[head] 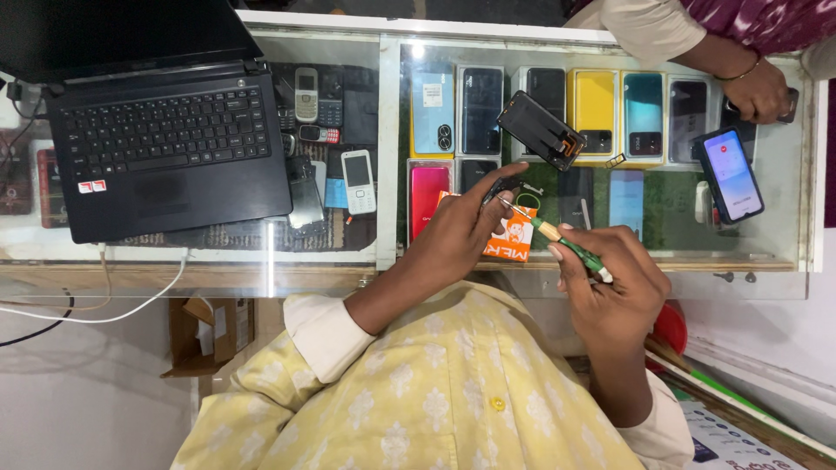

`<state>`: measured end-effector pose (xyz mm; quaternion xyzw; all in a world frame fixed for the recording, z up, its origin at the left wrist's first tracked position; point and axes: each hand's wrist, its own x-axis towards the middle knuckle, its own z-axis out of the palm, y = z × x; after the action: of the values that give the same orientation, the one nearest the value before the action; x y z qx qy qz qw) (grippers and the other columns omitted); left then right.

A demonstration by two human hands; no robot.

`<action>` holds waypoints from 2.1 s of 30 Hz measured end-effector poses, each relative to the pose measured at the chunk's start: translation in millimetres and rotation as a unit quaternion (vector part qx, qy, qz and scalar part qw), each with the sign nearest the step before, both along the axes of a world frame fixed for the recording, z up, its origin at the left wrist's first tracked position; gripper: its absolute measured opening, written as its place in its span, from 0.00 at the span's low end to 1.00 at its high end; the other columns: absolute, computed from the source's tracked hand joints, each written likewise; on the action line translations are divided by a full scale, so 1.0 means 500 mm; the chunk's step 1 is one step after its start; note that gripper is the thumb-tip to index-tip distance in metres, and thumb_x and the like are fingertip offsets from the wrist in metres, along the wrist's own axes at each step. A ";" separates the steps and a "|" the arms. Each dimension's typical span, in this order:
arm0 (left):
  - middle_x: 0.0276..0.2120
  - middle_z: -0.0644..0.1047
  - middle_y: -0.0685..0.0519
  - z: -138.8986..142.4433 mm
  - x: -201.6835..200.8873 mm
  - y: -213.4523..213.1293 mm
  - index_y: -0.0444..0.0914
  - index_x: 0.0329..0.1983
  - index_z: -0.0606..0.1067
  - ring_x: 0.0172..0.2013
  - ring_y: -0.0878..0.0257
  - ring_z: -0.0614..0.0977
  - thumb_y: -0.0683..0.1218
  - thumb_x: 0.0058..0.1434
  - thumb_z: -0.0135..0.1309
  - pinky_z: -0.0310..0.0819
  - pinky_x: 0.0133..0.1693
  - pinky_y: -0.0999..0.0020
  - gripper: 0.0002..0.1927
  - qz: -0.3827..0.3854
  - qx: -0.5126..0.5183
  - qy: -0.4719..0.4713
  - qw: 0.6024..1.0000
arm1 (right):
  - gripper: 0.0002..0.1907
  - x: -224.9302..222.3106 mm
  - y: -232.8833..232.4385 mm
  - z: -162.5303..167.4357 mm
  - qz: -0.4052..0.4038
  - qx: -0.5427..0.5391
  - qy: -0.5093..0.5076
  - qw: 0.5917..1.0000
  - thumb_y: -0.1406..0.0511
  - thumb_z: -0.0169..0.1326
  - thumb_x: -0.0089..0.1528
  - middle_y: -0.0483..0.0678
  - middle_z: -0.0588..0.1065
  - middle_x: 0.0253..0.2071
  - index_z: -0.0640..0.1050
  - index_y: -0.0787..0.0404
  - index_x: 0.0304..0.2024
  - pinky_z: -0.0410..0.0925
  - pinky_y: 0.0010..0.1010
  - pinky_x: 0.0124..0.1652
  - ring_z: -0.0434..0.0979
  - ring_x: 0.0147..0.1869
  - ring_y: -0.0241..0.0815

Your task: The person disassembles a smartphone by removing the back cover and using a screwdriver to detach internal components. They then reassemble the phone by reconnecting parts and securing the back cover.

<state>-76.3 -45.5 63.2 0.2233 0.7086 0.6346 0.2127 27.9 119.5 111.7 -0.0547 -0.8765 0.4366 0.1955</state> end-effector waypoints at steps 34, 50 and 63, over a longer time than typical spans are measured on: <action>0.16 0.70 0.39 0.051 0.027 0.004 0.43 0.70 0.65 0.17 0.45 0.73 0.48 0.72 0.47 0.66 0.27 0.53 0.24 0.044 -0.095 0.042 0.994 | 0.06 0.004 -0.012 0.013 -0.079 0.132 0.015 0.988 0.72 0.66 0.62 0.52 0.75 0.35 0.82 0.65 0.41 0.67 0.31 0.36 0.76 0.35 0.44; 0.18 0.72 0.41 0.059 0.033 -0.005 0.40 0.68 0.67 0.21 0.48 0.75 0.46 0.72 0.45 0.67 0.28 0.54 0.22 0.066 -0.071 0.045 0.994 | 0.06 -0.026 0.001 -0.006 -0.080 0.084 -0.057 0.992 0.67 0.64 0.62 0.51 0.71 0.26 0.82 0.67 0.36 0.63 0.33 0.30 0.68 0.26 0.44; 0.18 0.70 0.42 0.046 0.034 0.005 0.38 0.67 0.66 0.18 0.53 0.72 0.46 0.72 0.44 0.67 0.27 0.57 0.21 0.072 -0.078 0.007 0.994 | 0.03 -0.033 -0.001 -0.002 -0.042 0.035 -0.018 0.998 0.70 0.63 0.61 0.49 0.75 0.27 0.82 0.65 0.36 0.66 0.29 0.29 0.74 0.26 0.38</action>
<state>-59.4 -43.1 86.3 0.1587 0.7719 0.5894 0.1778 11.2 119.2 110.5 -0.0919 -0.8916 0.3959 0.1997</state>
